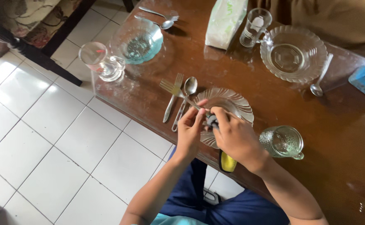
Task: The person wipes a fork with a cloth, turning the fork over to clean both sides and the tines.
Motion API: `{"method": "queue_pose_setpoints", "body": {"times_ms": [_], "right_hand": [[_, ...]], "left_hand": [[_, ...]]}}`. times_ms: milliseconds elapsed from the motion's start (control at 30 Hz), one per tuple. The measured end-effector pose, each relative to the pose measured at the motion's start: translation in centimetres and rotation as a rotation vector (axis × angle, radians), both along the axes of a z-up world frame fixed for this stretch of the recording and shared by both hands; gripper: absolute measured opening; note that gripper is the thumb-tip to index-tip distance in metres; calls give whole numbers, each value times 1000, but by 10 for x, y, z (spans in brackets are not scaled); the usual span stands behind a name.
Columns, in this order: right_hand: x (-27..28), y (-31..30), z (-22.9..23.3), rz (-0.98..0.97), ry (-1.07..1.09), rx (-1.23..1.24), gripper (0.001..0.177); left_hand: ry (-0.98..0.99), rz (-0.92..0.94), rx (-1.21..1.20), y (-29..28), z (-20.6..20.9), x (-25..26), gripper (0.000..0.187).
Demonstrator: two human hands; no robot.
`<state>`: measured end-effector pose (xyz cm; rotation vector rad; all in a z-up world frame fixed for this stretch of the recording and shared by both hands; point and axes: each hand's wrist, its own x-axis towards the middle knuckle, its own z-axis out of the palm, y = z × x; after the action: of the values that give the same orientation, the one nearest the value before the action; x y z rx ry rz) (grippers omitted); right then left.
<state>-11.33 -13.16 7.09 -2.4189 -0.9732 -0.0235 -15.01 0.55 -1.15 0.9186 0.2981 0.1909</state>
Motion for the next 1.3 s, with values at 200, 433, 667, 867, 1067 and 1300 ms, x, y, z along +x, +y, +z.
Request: {"method": "queue_pose_setpoints", "body": {"times_ms": [200, 433, 667, 867, 1067, 1300], "right_hand": [[7, -10, 11, -198, 178, -71, 41], [26, -39, 33, -163, -264, 239, 49], [56, -52, 47, -221, -227, 118, 45], [76, -64, 42, -338, -178, 89, 40], [79, -57, 29, -404, -115, 143, 33], [84, -49, 27, -213, -261, 103, 27]], "left_hand": [[-54, -59, 280, 12, -17, 18, 35], [-295, -213, 566, 26, 15, 80, 33], [-283, -492, 554, 8, 39, 151, 34], [-390, -491, 597, 10, 17, 160, 29], [-329, -467, 753, 13, 12, 149, 23], [-581, -594, 964, 17, 20, 148, 61]]}}
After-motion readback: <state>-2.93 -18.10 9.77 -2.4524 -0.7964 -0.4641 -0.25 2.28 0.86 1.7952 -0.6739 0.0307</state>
